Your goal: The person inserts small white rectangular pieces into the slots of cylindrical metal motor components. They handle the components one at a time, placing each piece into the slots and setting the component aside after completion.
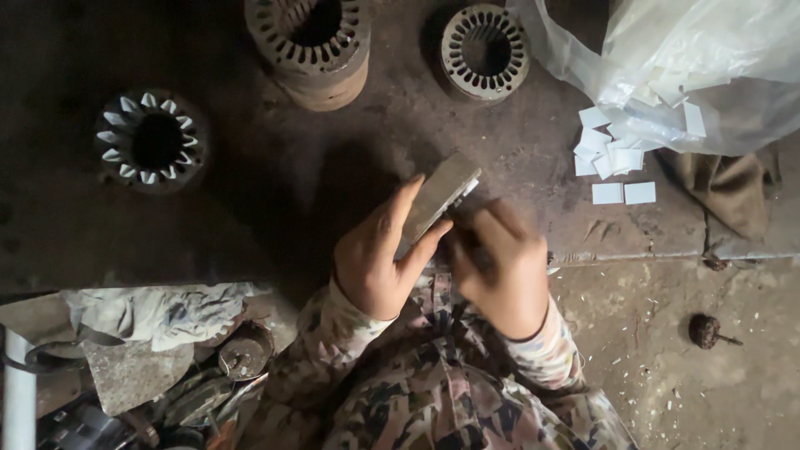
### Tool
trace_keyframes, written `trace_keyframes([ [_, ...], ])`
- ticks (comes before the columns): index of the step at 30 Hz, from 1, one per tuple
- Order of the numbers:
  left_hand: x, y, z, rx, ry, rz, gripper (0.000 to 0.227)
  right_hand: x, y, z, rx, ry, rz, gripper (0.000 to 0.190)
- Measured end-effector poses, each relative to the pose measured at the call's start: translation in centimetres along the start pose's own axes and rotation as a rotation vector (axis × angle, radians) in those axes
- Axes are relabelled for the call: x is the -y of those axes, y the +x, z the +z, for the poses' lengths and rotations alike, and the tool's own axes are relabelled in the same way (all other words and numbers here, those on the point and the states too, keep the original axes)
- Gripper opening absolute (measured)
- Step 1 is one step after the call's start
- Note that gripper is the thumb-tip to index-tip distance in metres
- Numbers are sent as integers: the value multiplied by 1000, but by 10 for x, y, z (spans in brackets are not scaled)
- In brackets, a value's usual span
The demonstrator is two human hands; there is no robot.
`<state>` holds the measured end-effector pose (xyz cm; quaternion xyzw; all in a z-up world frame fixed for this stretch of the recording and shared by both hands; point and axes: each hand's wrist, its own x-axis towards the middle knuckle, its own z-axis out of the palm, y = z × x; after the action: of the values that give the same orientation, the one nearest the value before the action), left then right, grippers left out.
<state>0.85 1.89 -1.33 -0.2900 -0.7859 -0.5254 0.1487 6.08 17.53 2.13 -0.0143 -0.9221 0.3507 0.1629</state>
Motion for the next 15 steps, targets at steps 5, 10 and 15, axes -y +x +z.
trace_keyframes([
  [5,-1,3,-1,-20,-18,-6,55,6,2,1,-21,-88,-100,18],
  [10,-6,8,-5,-45,-118,-178,51,7,3,-10,35,14,-182,26],
  [15,-7,10,-7,-65,-163,-234,48,2,0,-4,-66,-89,-296,29],
])
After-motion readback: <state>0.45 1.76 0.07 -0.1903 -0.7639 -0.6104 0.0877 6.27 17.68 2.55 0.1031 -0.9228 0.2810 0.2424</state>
